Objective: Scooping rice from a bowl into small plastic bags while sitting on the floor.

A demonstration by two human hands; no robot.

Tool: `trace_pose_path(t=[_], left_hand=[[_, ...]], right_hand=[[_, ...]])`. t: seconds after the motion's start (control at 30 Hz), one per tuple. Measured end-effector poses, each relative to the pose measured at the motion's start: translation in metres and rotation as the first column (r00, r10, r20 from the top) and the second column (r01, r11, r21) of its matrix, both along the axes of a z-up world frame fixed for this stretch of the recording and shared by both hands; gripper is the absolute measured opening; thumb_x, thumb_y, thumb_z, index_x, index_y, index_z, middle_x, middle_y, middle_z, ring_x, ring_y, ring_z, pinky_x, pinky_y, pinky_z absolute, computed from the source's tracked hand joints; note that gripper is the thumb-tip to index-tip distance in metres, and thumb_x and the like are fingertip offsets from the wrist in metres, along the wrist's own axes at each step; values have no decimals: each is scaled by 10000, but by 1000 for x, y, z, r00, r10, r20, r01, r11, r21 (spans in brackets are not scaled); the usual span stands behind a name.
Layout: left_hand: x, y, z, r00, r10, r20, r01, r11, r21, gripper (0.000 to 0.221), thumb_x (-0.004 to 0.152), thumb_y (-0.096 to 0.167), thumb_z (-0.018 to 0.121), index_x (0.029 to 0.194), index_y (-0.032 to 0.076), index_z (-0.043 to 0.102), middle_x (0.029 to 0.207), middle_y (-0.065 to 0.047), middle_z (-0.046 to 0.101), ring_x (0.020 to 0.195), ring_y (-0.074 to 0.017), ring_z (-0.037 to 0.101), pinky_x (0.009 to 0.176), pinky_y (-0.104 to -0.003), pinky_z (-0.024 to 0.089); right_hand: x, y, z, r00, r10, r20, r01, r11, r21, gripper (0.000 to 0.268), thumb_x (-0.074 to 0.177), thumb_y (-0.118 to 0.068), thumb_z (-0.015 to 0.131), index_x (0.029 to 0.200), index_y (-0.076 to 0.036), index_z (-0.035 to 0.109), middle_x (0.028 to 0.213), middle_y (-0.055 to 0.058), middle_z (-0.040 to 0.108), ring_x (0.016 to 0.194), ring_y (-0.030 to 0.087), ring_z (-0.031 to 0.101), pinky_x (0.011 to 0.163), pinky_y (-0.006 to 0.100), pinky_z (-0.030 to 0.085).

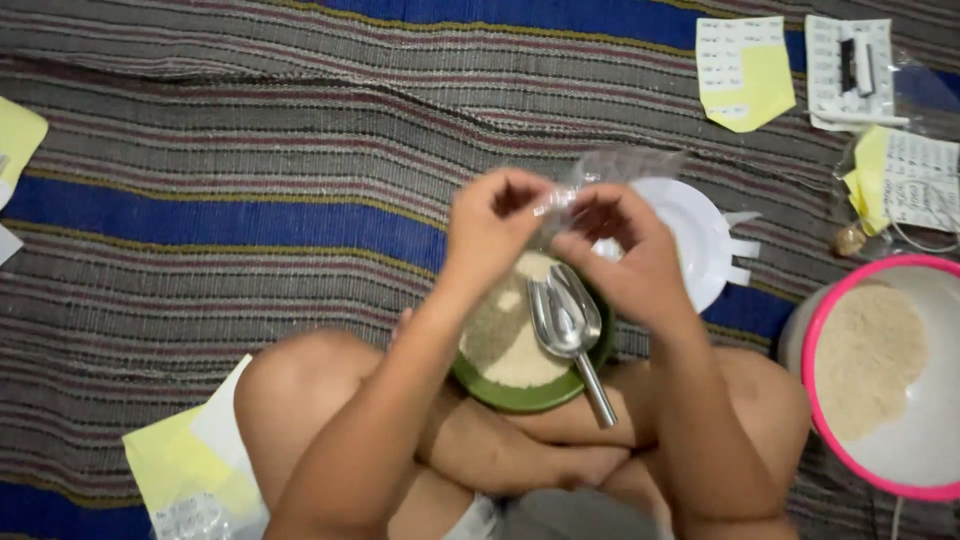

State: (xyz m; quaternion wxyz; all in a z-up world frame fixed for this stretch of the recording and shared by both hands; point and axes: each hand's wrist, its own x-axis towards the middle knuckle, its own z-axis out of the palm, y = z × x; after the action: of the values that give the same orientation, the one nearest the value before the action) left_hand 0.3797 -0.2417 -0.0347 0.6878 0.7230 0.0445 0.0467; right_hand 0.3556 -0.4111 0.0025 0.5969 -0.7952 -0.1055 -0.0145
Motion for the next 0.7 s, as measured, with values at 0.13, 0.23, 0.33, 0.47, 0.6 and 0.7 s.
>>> trace_pose_path(t=[0.13, 0.23, 0.33, 0.47, 0.6, 0.7], left_hand=[[-20, -11, -9, 976, -18, -216, -9, 993, -120, 97, 869, 188, 808, 961, 157, 812, 787, -54, 766, 741, -128, 713, 659, -280, 595], [-13, -11, -3, 953, -65, -298, 10, 983, -182, 110, 935, 230, 743, 957, 152, 818, 774, -68, 779, 682, -117, 712, 610, -268, 602], [-8, -9, 1, 961, -75, -267, 40, 991, -131, 160, 975, 258, 695, 989, 159, 820, 790, -75, 786, 738, -128, 726, 651, -301, 609], [-9, -4, 8, 985, -83, -149, 91, 995, 50, 198, 1017, 297, 652, 1063, 198, 818, 904, -58, 801, 922, -227, 767, 840, -356, 600], [-14, -7, 1, 987, -90, -135, 103, 990, 100, 173, 990, 287, 687, 1076, 200, 809, 915, -60, 795, 931, -229, 765, 821, -353, 599], [-15, -8, 0, 981, -64, -184, 85, 991, 106, 219, 922, 220, 746, 1135, 189, 790, 863, -69, 776, 744, -140, 699, 708, -329, 599]], right_hand=[[-4, 8, -26, 986, 18, -164, 6, 990, 142, 636, 758, -131, 944, 1250, -38, 552, 1080, 64, 651, 926, 141, 648, 803, 257, 568], [1, 3, -41, 981, -1, -194, 30, 988, 148, 530, 827, -94, 884, 1238, -28, 556, 1117, 79, 659, 925, 117, 622, 814, 239, 555], [4, -4, -50, 978, -99, -182, 113, 991, 67, 372, 868, -46, 848, 1171, -36, 632, 1021, 74, 702, 869, 107, 650, 818, 252, 561], [9, -9, -48, 974, -200, -108, 194, 979, -57, 166, 933, 57, 739, 1084, -11, 716, 818, 133, 722, 712, 184, 709, 761, 339, 606], [8, -8, -47, 950, -233, -208, 251, 966, 67, 184, 993, 46, 609, 1174, 23, 630, 846, 169, 727, 702, 167, 696, 703, 284, 601], [8, -5, -48, 961, -205, -185, 231, 964, 132, 208, 1006, 26, 612, 1213, 16, 591, 843, 160, 725, 713, 155, 691, 706, 272, 590]])
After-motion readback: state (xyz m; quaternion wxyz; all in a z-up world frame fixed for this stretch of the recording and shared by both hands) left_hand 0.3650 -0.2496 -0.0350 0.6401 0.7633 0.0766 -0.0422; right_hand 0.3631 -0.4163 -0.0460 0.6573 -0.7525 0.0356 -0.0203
